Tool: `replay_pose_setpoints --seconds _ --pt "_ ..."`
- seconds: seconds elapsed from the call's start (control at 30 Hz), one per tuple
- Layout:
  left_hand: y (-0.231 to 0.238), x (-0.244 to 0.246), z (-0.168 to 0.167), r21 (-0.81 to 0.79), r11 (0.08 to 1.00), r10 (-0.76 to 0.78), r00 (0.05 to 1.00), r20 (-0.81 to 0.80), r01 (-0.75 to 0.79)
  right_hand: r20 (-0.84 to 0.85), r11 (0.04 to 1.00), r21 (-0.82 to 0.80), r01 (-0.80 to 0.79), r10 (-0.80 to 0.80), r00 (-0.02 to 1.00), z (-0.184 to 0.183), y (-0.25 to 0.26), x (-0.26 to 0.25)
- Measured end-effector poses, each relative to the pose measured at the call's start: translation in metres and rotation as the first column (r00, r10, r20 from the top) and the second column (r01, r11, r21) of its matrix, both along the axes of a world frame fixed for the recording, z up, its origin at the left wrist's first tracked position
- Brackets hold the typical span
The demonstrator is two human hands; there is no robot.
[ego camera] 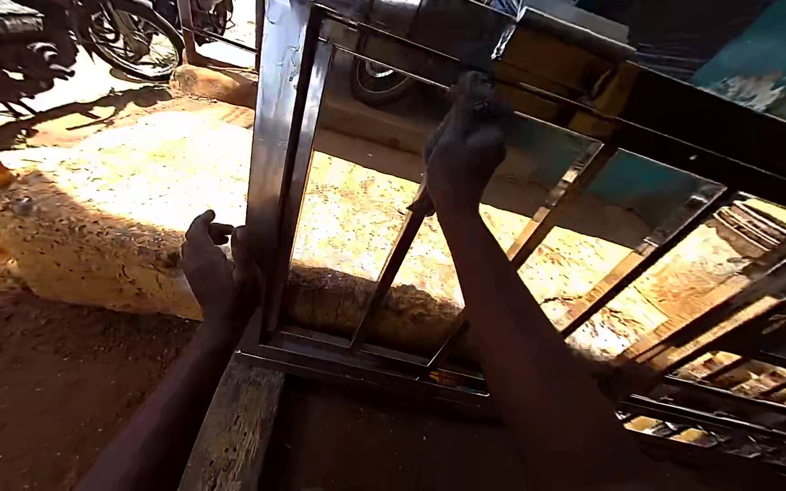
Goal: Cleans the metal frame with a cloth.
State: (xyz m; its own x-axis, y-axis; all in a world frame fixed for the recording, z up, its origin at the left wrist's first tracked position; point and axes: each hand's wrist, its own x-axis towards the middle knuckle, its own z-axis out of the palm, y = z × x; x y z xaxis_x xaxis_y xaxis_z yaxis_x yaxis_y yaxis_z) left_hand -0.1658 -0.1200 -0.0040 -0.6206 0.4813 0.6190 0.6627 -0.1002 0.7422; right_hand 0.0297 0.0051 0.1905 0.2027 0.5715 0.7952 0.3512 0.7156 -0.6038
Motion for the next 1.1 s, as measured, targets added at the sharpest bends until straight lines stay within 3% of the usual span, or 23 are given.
replay_pose_setpoints --seconds 0.07,0.13,0.23,0.3,0.4,0.5,0.57,0.6,0.67,0.73,0.8,0.87,0.93,0.97,1.03,1.1 --pt "0.020 -0.012 0.008 0.011 0.992 -0.123 0.979 0.164 0.123 0.039 0.993 0.033 0.110 -0.111 0.993 -0.026 0.003 -0.001" --pt "0.033 -0.007 0.012 0.016 0.989 -0.148 0.950 0.274 0.149 0.097 0.988 -0.009 0.155 -0.154 0.983 -0.090 -0.016 0.006" --pt "0.046 0.000 0.015 0.036 0.993 -0.120 0.955 0.272 0.115 0.436 0.942 -0.060 0.331 -0.273 0.857 -0.213 -0.063 0.024" --pt "0.046 0.003 0.012 0.053 0.996 -0.088 0.957 0.276 0.077 0.509 0.914 -0.051 0.402 -0.322 0.798 -0.244 -0.070 0.028" --pt "0.042 0.007 0.014 0.027 0.999 -0.048 0.956 0.288 0.042 0.478 0.931 -0.091 0.352 -0.270 0.836 -0.187 -0.056 0.026" --pt "0.043 0.008 0.020 0.009 1.000 -0.020 0.951 0.307 0.018 0.274 0.960 -0.054 0.275 -0.251 0.929 -0.074 -0.025 0.009" --pt "0.041 0.009 0.023 -0.019 1.000 -0.011 0.944 0.331 0.018 0.184 0.933 0.041 0.357 -0.358 0.915 -0.017 -0.013 -0.005" --pt "0.041 0.009 0.022 -0.029 0.999 -0.011 0.939 0.343 0.022 0.189 0.908 0.092 0.410 -0.420 0.888 -0.012 -0.010 -0.009" --pt "0.044 0.007 0.019 -0.010 0.999 -0.035 0.932 0.360 0.041 0.207 0.817 0.324 0.478 -0.554 0.806 -0.051 0.008 -0.011" --pt "0.045 0.003 0.016 0.014 0.997 -0.071 0.933 0.354 0.070 0.207 0.720 0.582 0.378 -0.580 0.788 -0.124 0.027 -0.006" --pt "0.045 0.001 0.013 0.029 0.995 -0.097 0.935 0.340 0.093 0.475 0.780 0.606 0.157 -0.513 0.715 -0.186 -0.009 0.014" --pt "0.042 0.002 0.014 0.004 0.996 -0.086 0.941 0.327 0.090 0.771 0.852 0.516 -0.089 -0.417 0.481 -0.240 -0.051 0.043" --pt "0.039 0.004 0.015 -0.008 0.997 -0.065 0.949 0.307 0.071 0.933 0.879 0.344 -0.330 -0.280 0.227 -0.285 -0.066 0.070" --pt "0.039 0.004 0.016 -0.013 0.998 -0.060 0.952 0.300 0.067 0.976 0.882 0.217 -0.419 -0.188 0.110 -0.290 -0.064 0.078" --pt "0.039 0.004 0.016 -0.030 0.997 -0.059 0.955 0.290 0.071 0.990 0.819 0.048 -0.571 -0.114 -0.080 -0.261 -0.050 0.090" --pt "0.039 0.004 0.019 -0.046 0.996 -0.059 0.953 0.297 0.076 0.986 0.709 0.098 -0.699 -0.166 -0.030 -0.214 -0.021 0.094"
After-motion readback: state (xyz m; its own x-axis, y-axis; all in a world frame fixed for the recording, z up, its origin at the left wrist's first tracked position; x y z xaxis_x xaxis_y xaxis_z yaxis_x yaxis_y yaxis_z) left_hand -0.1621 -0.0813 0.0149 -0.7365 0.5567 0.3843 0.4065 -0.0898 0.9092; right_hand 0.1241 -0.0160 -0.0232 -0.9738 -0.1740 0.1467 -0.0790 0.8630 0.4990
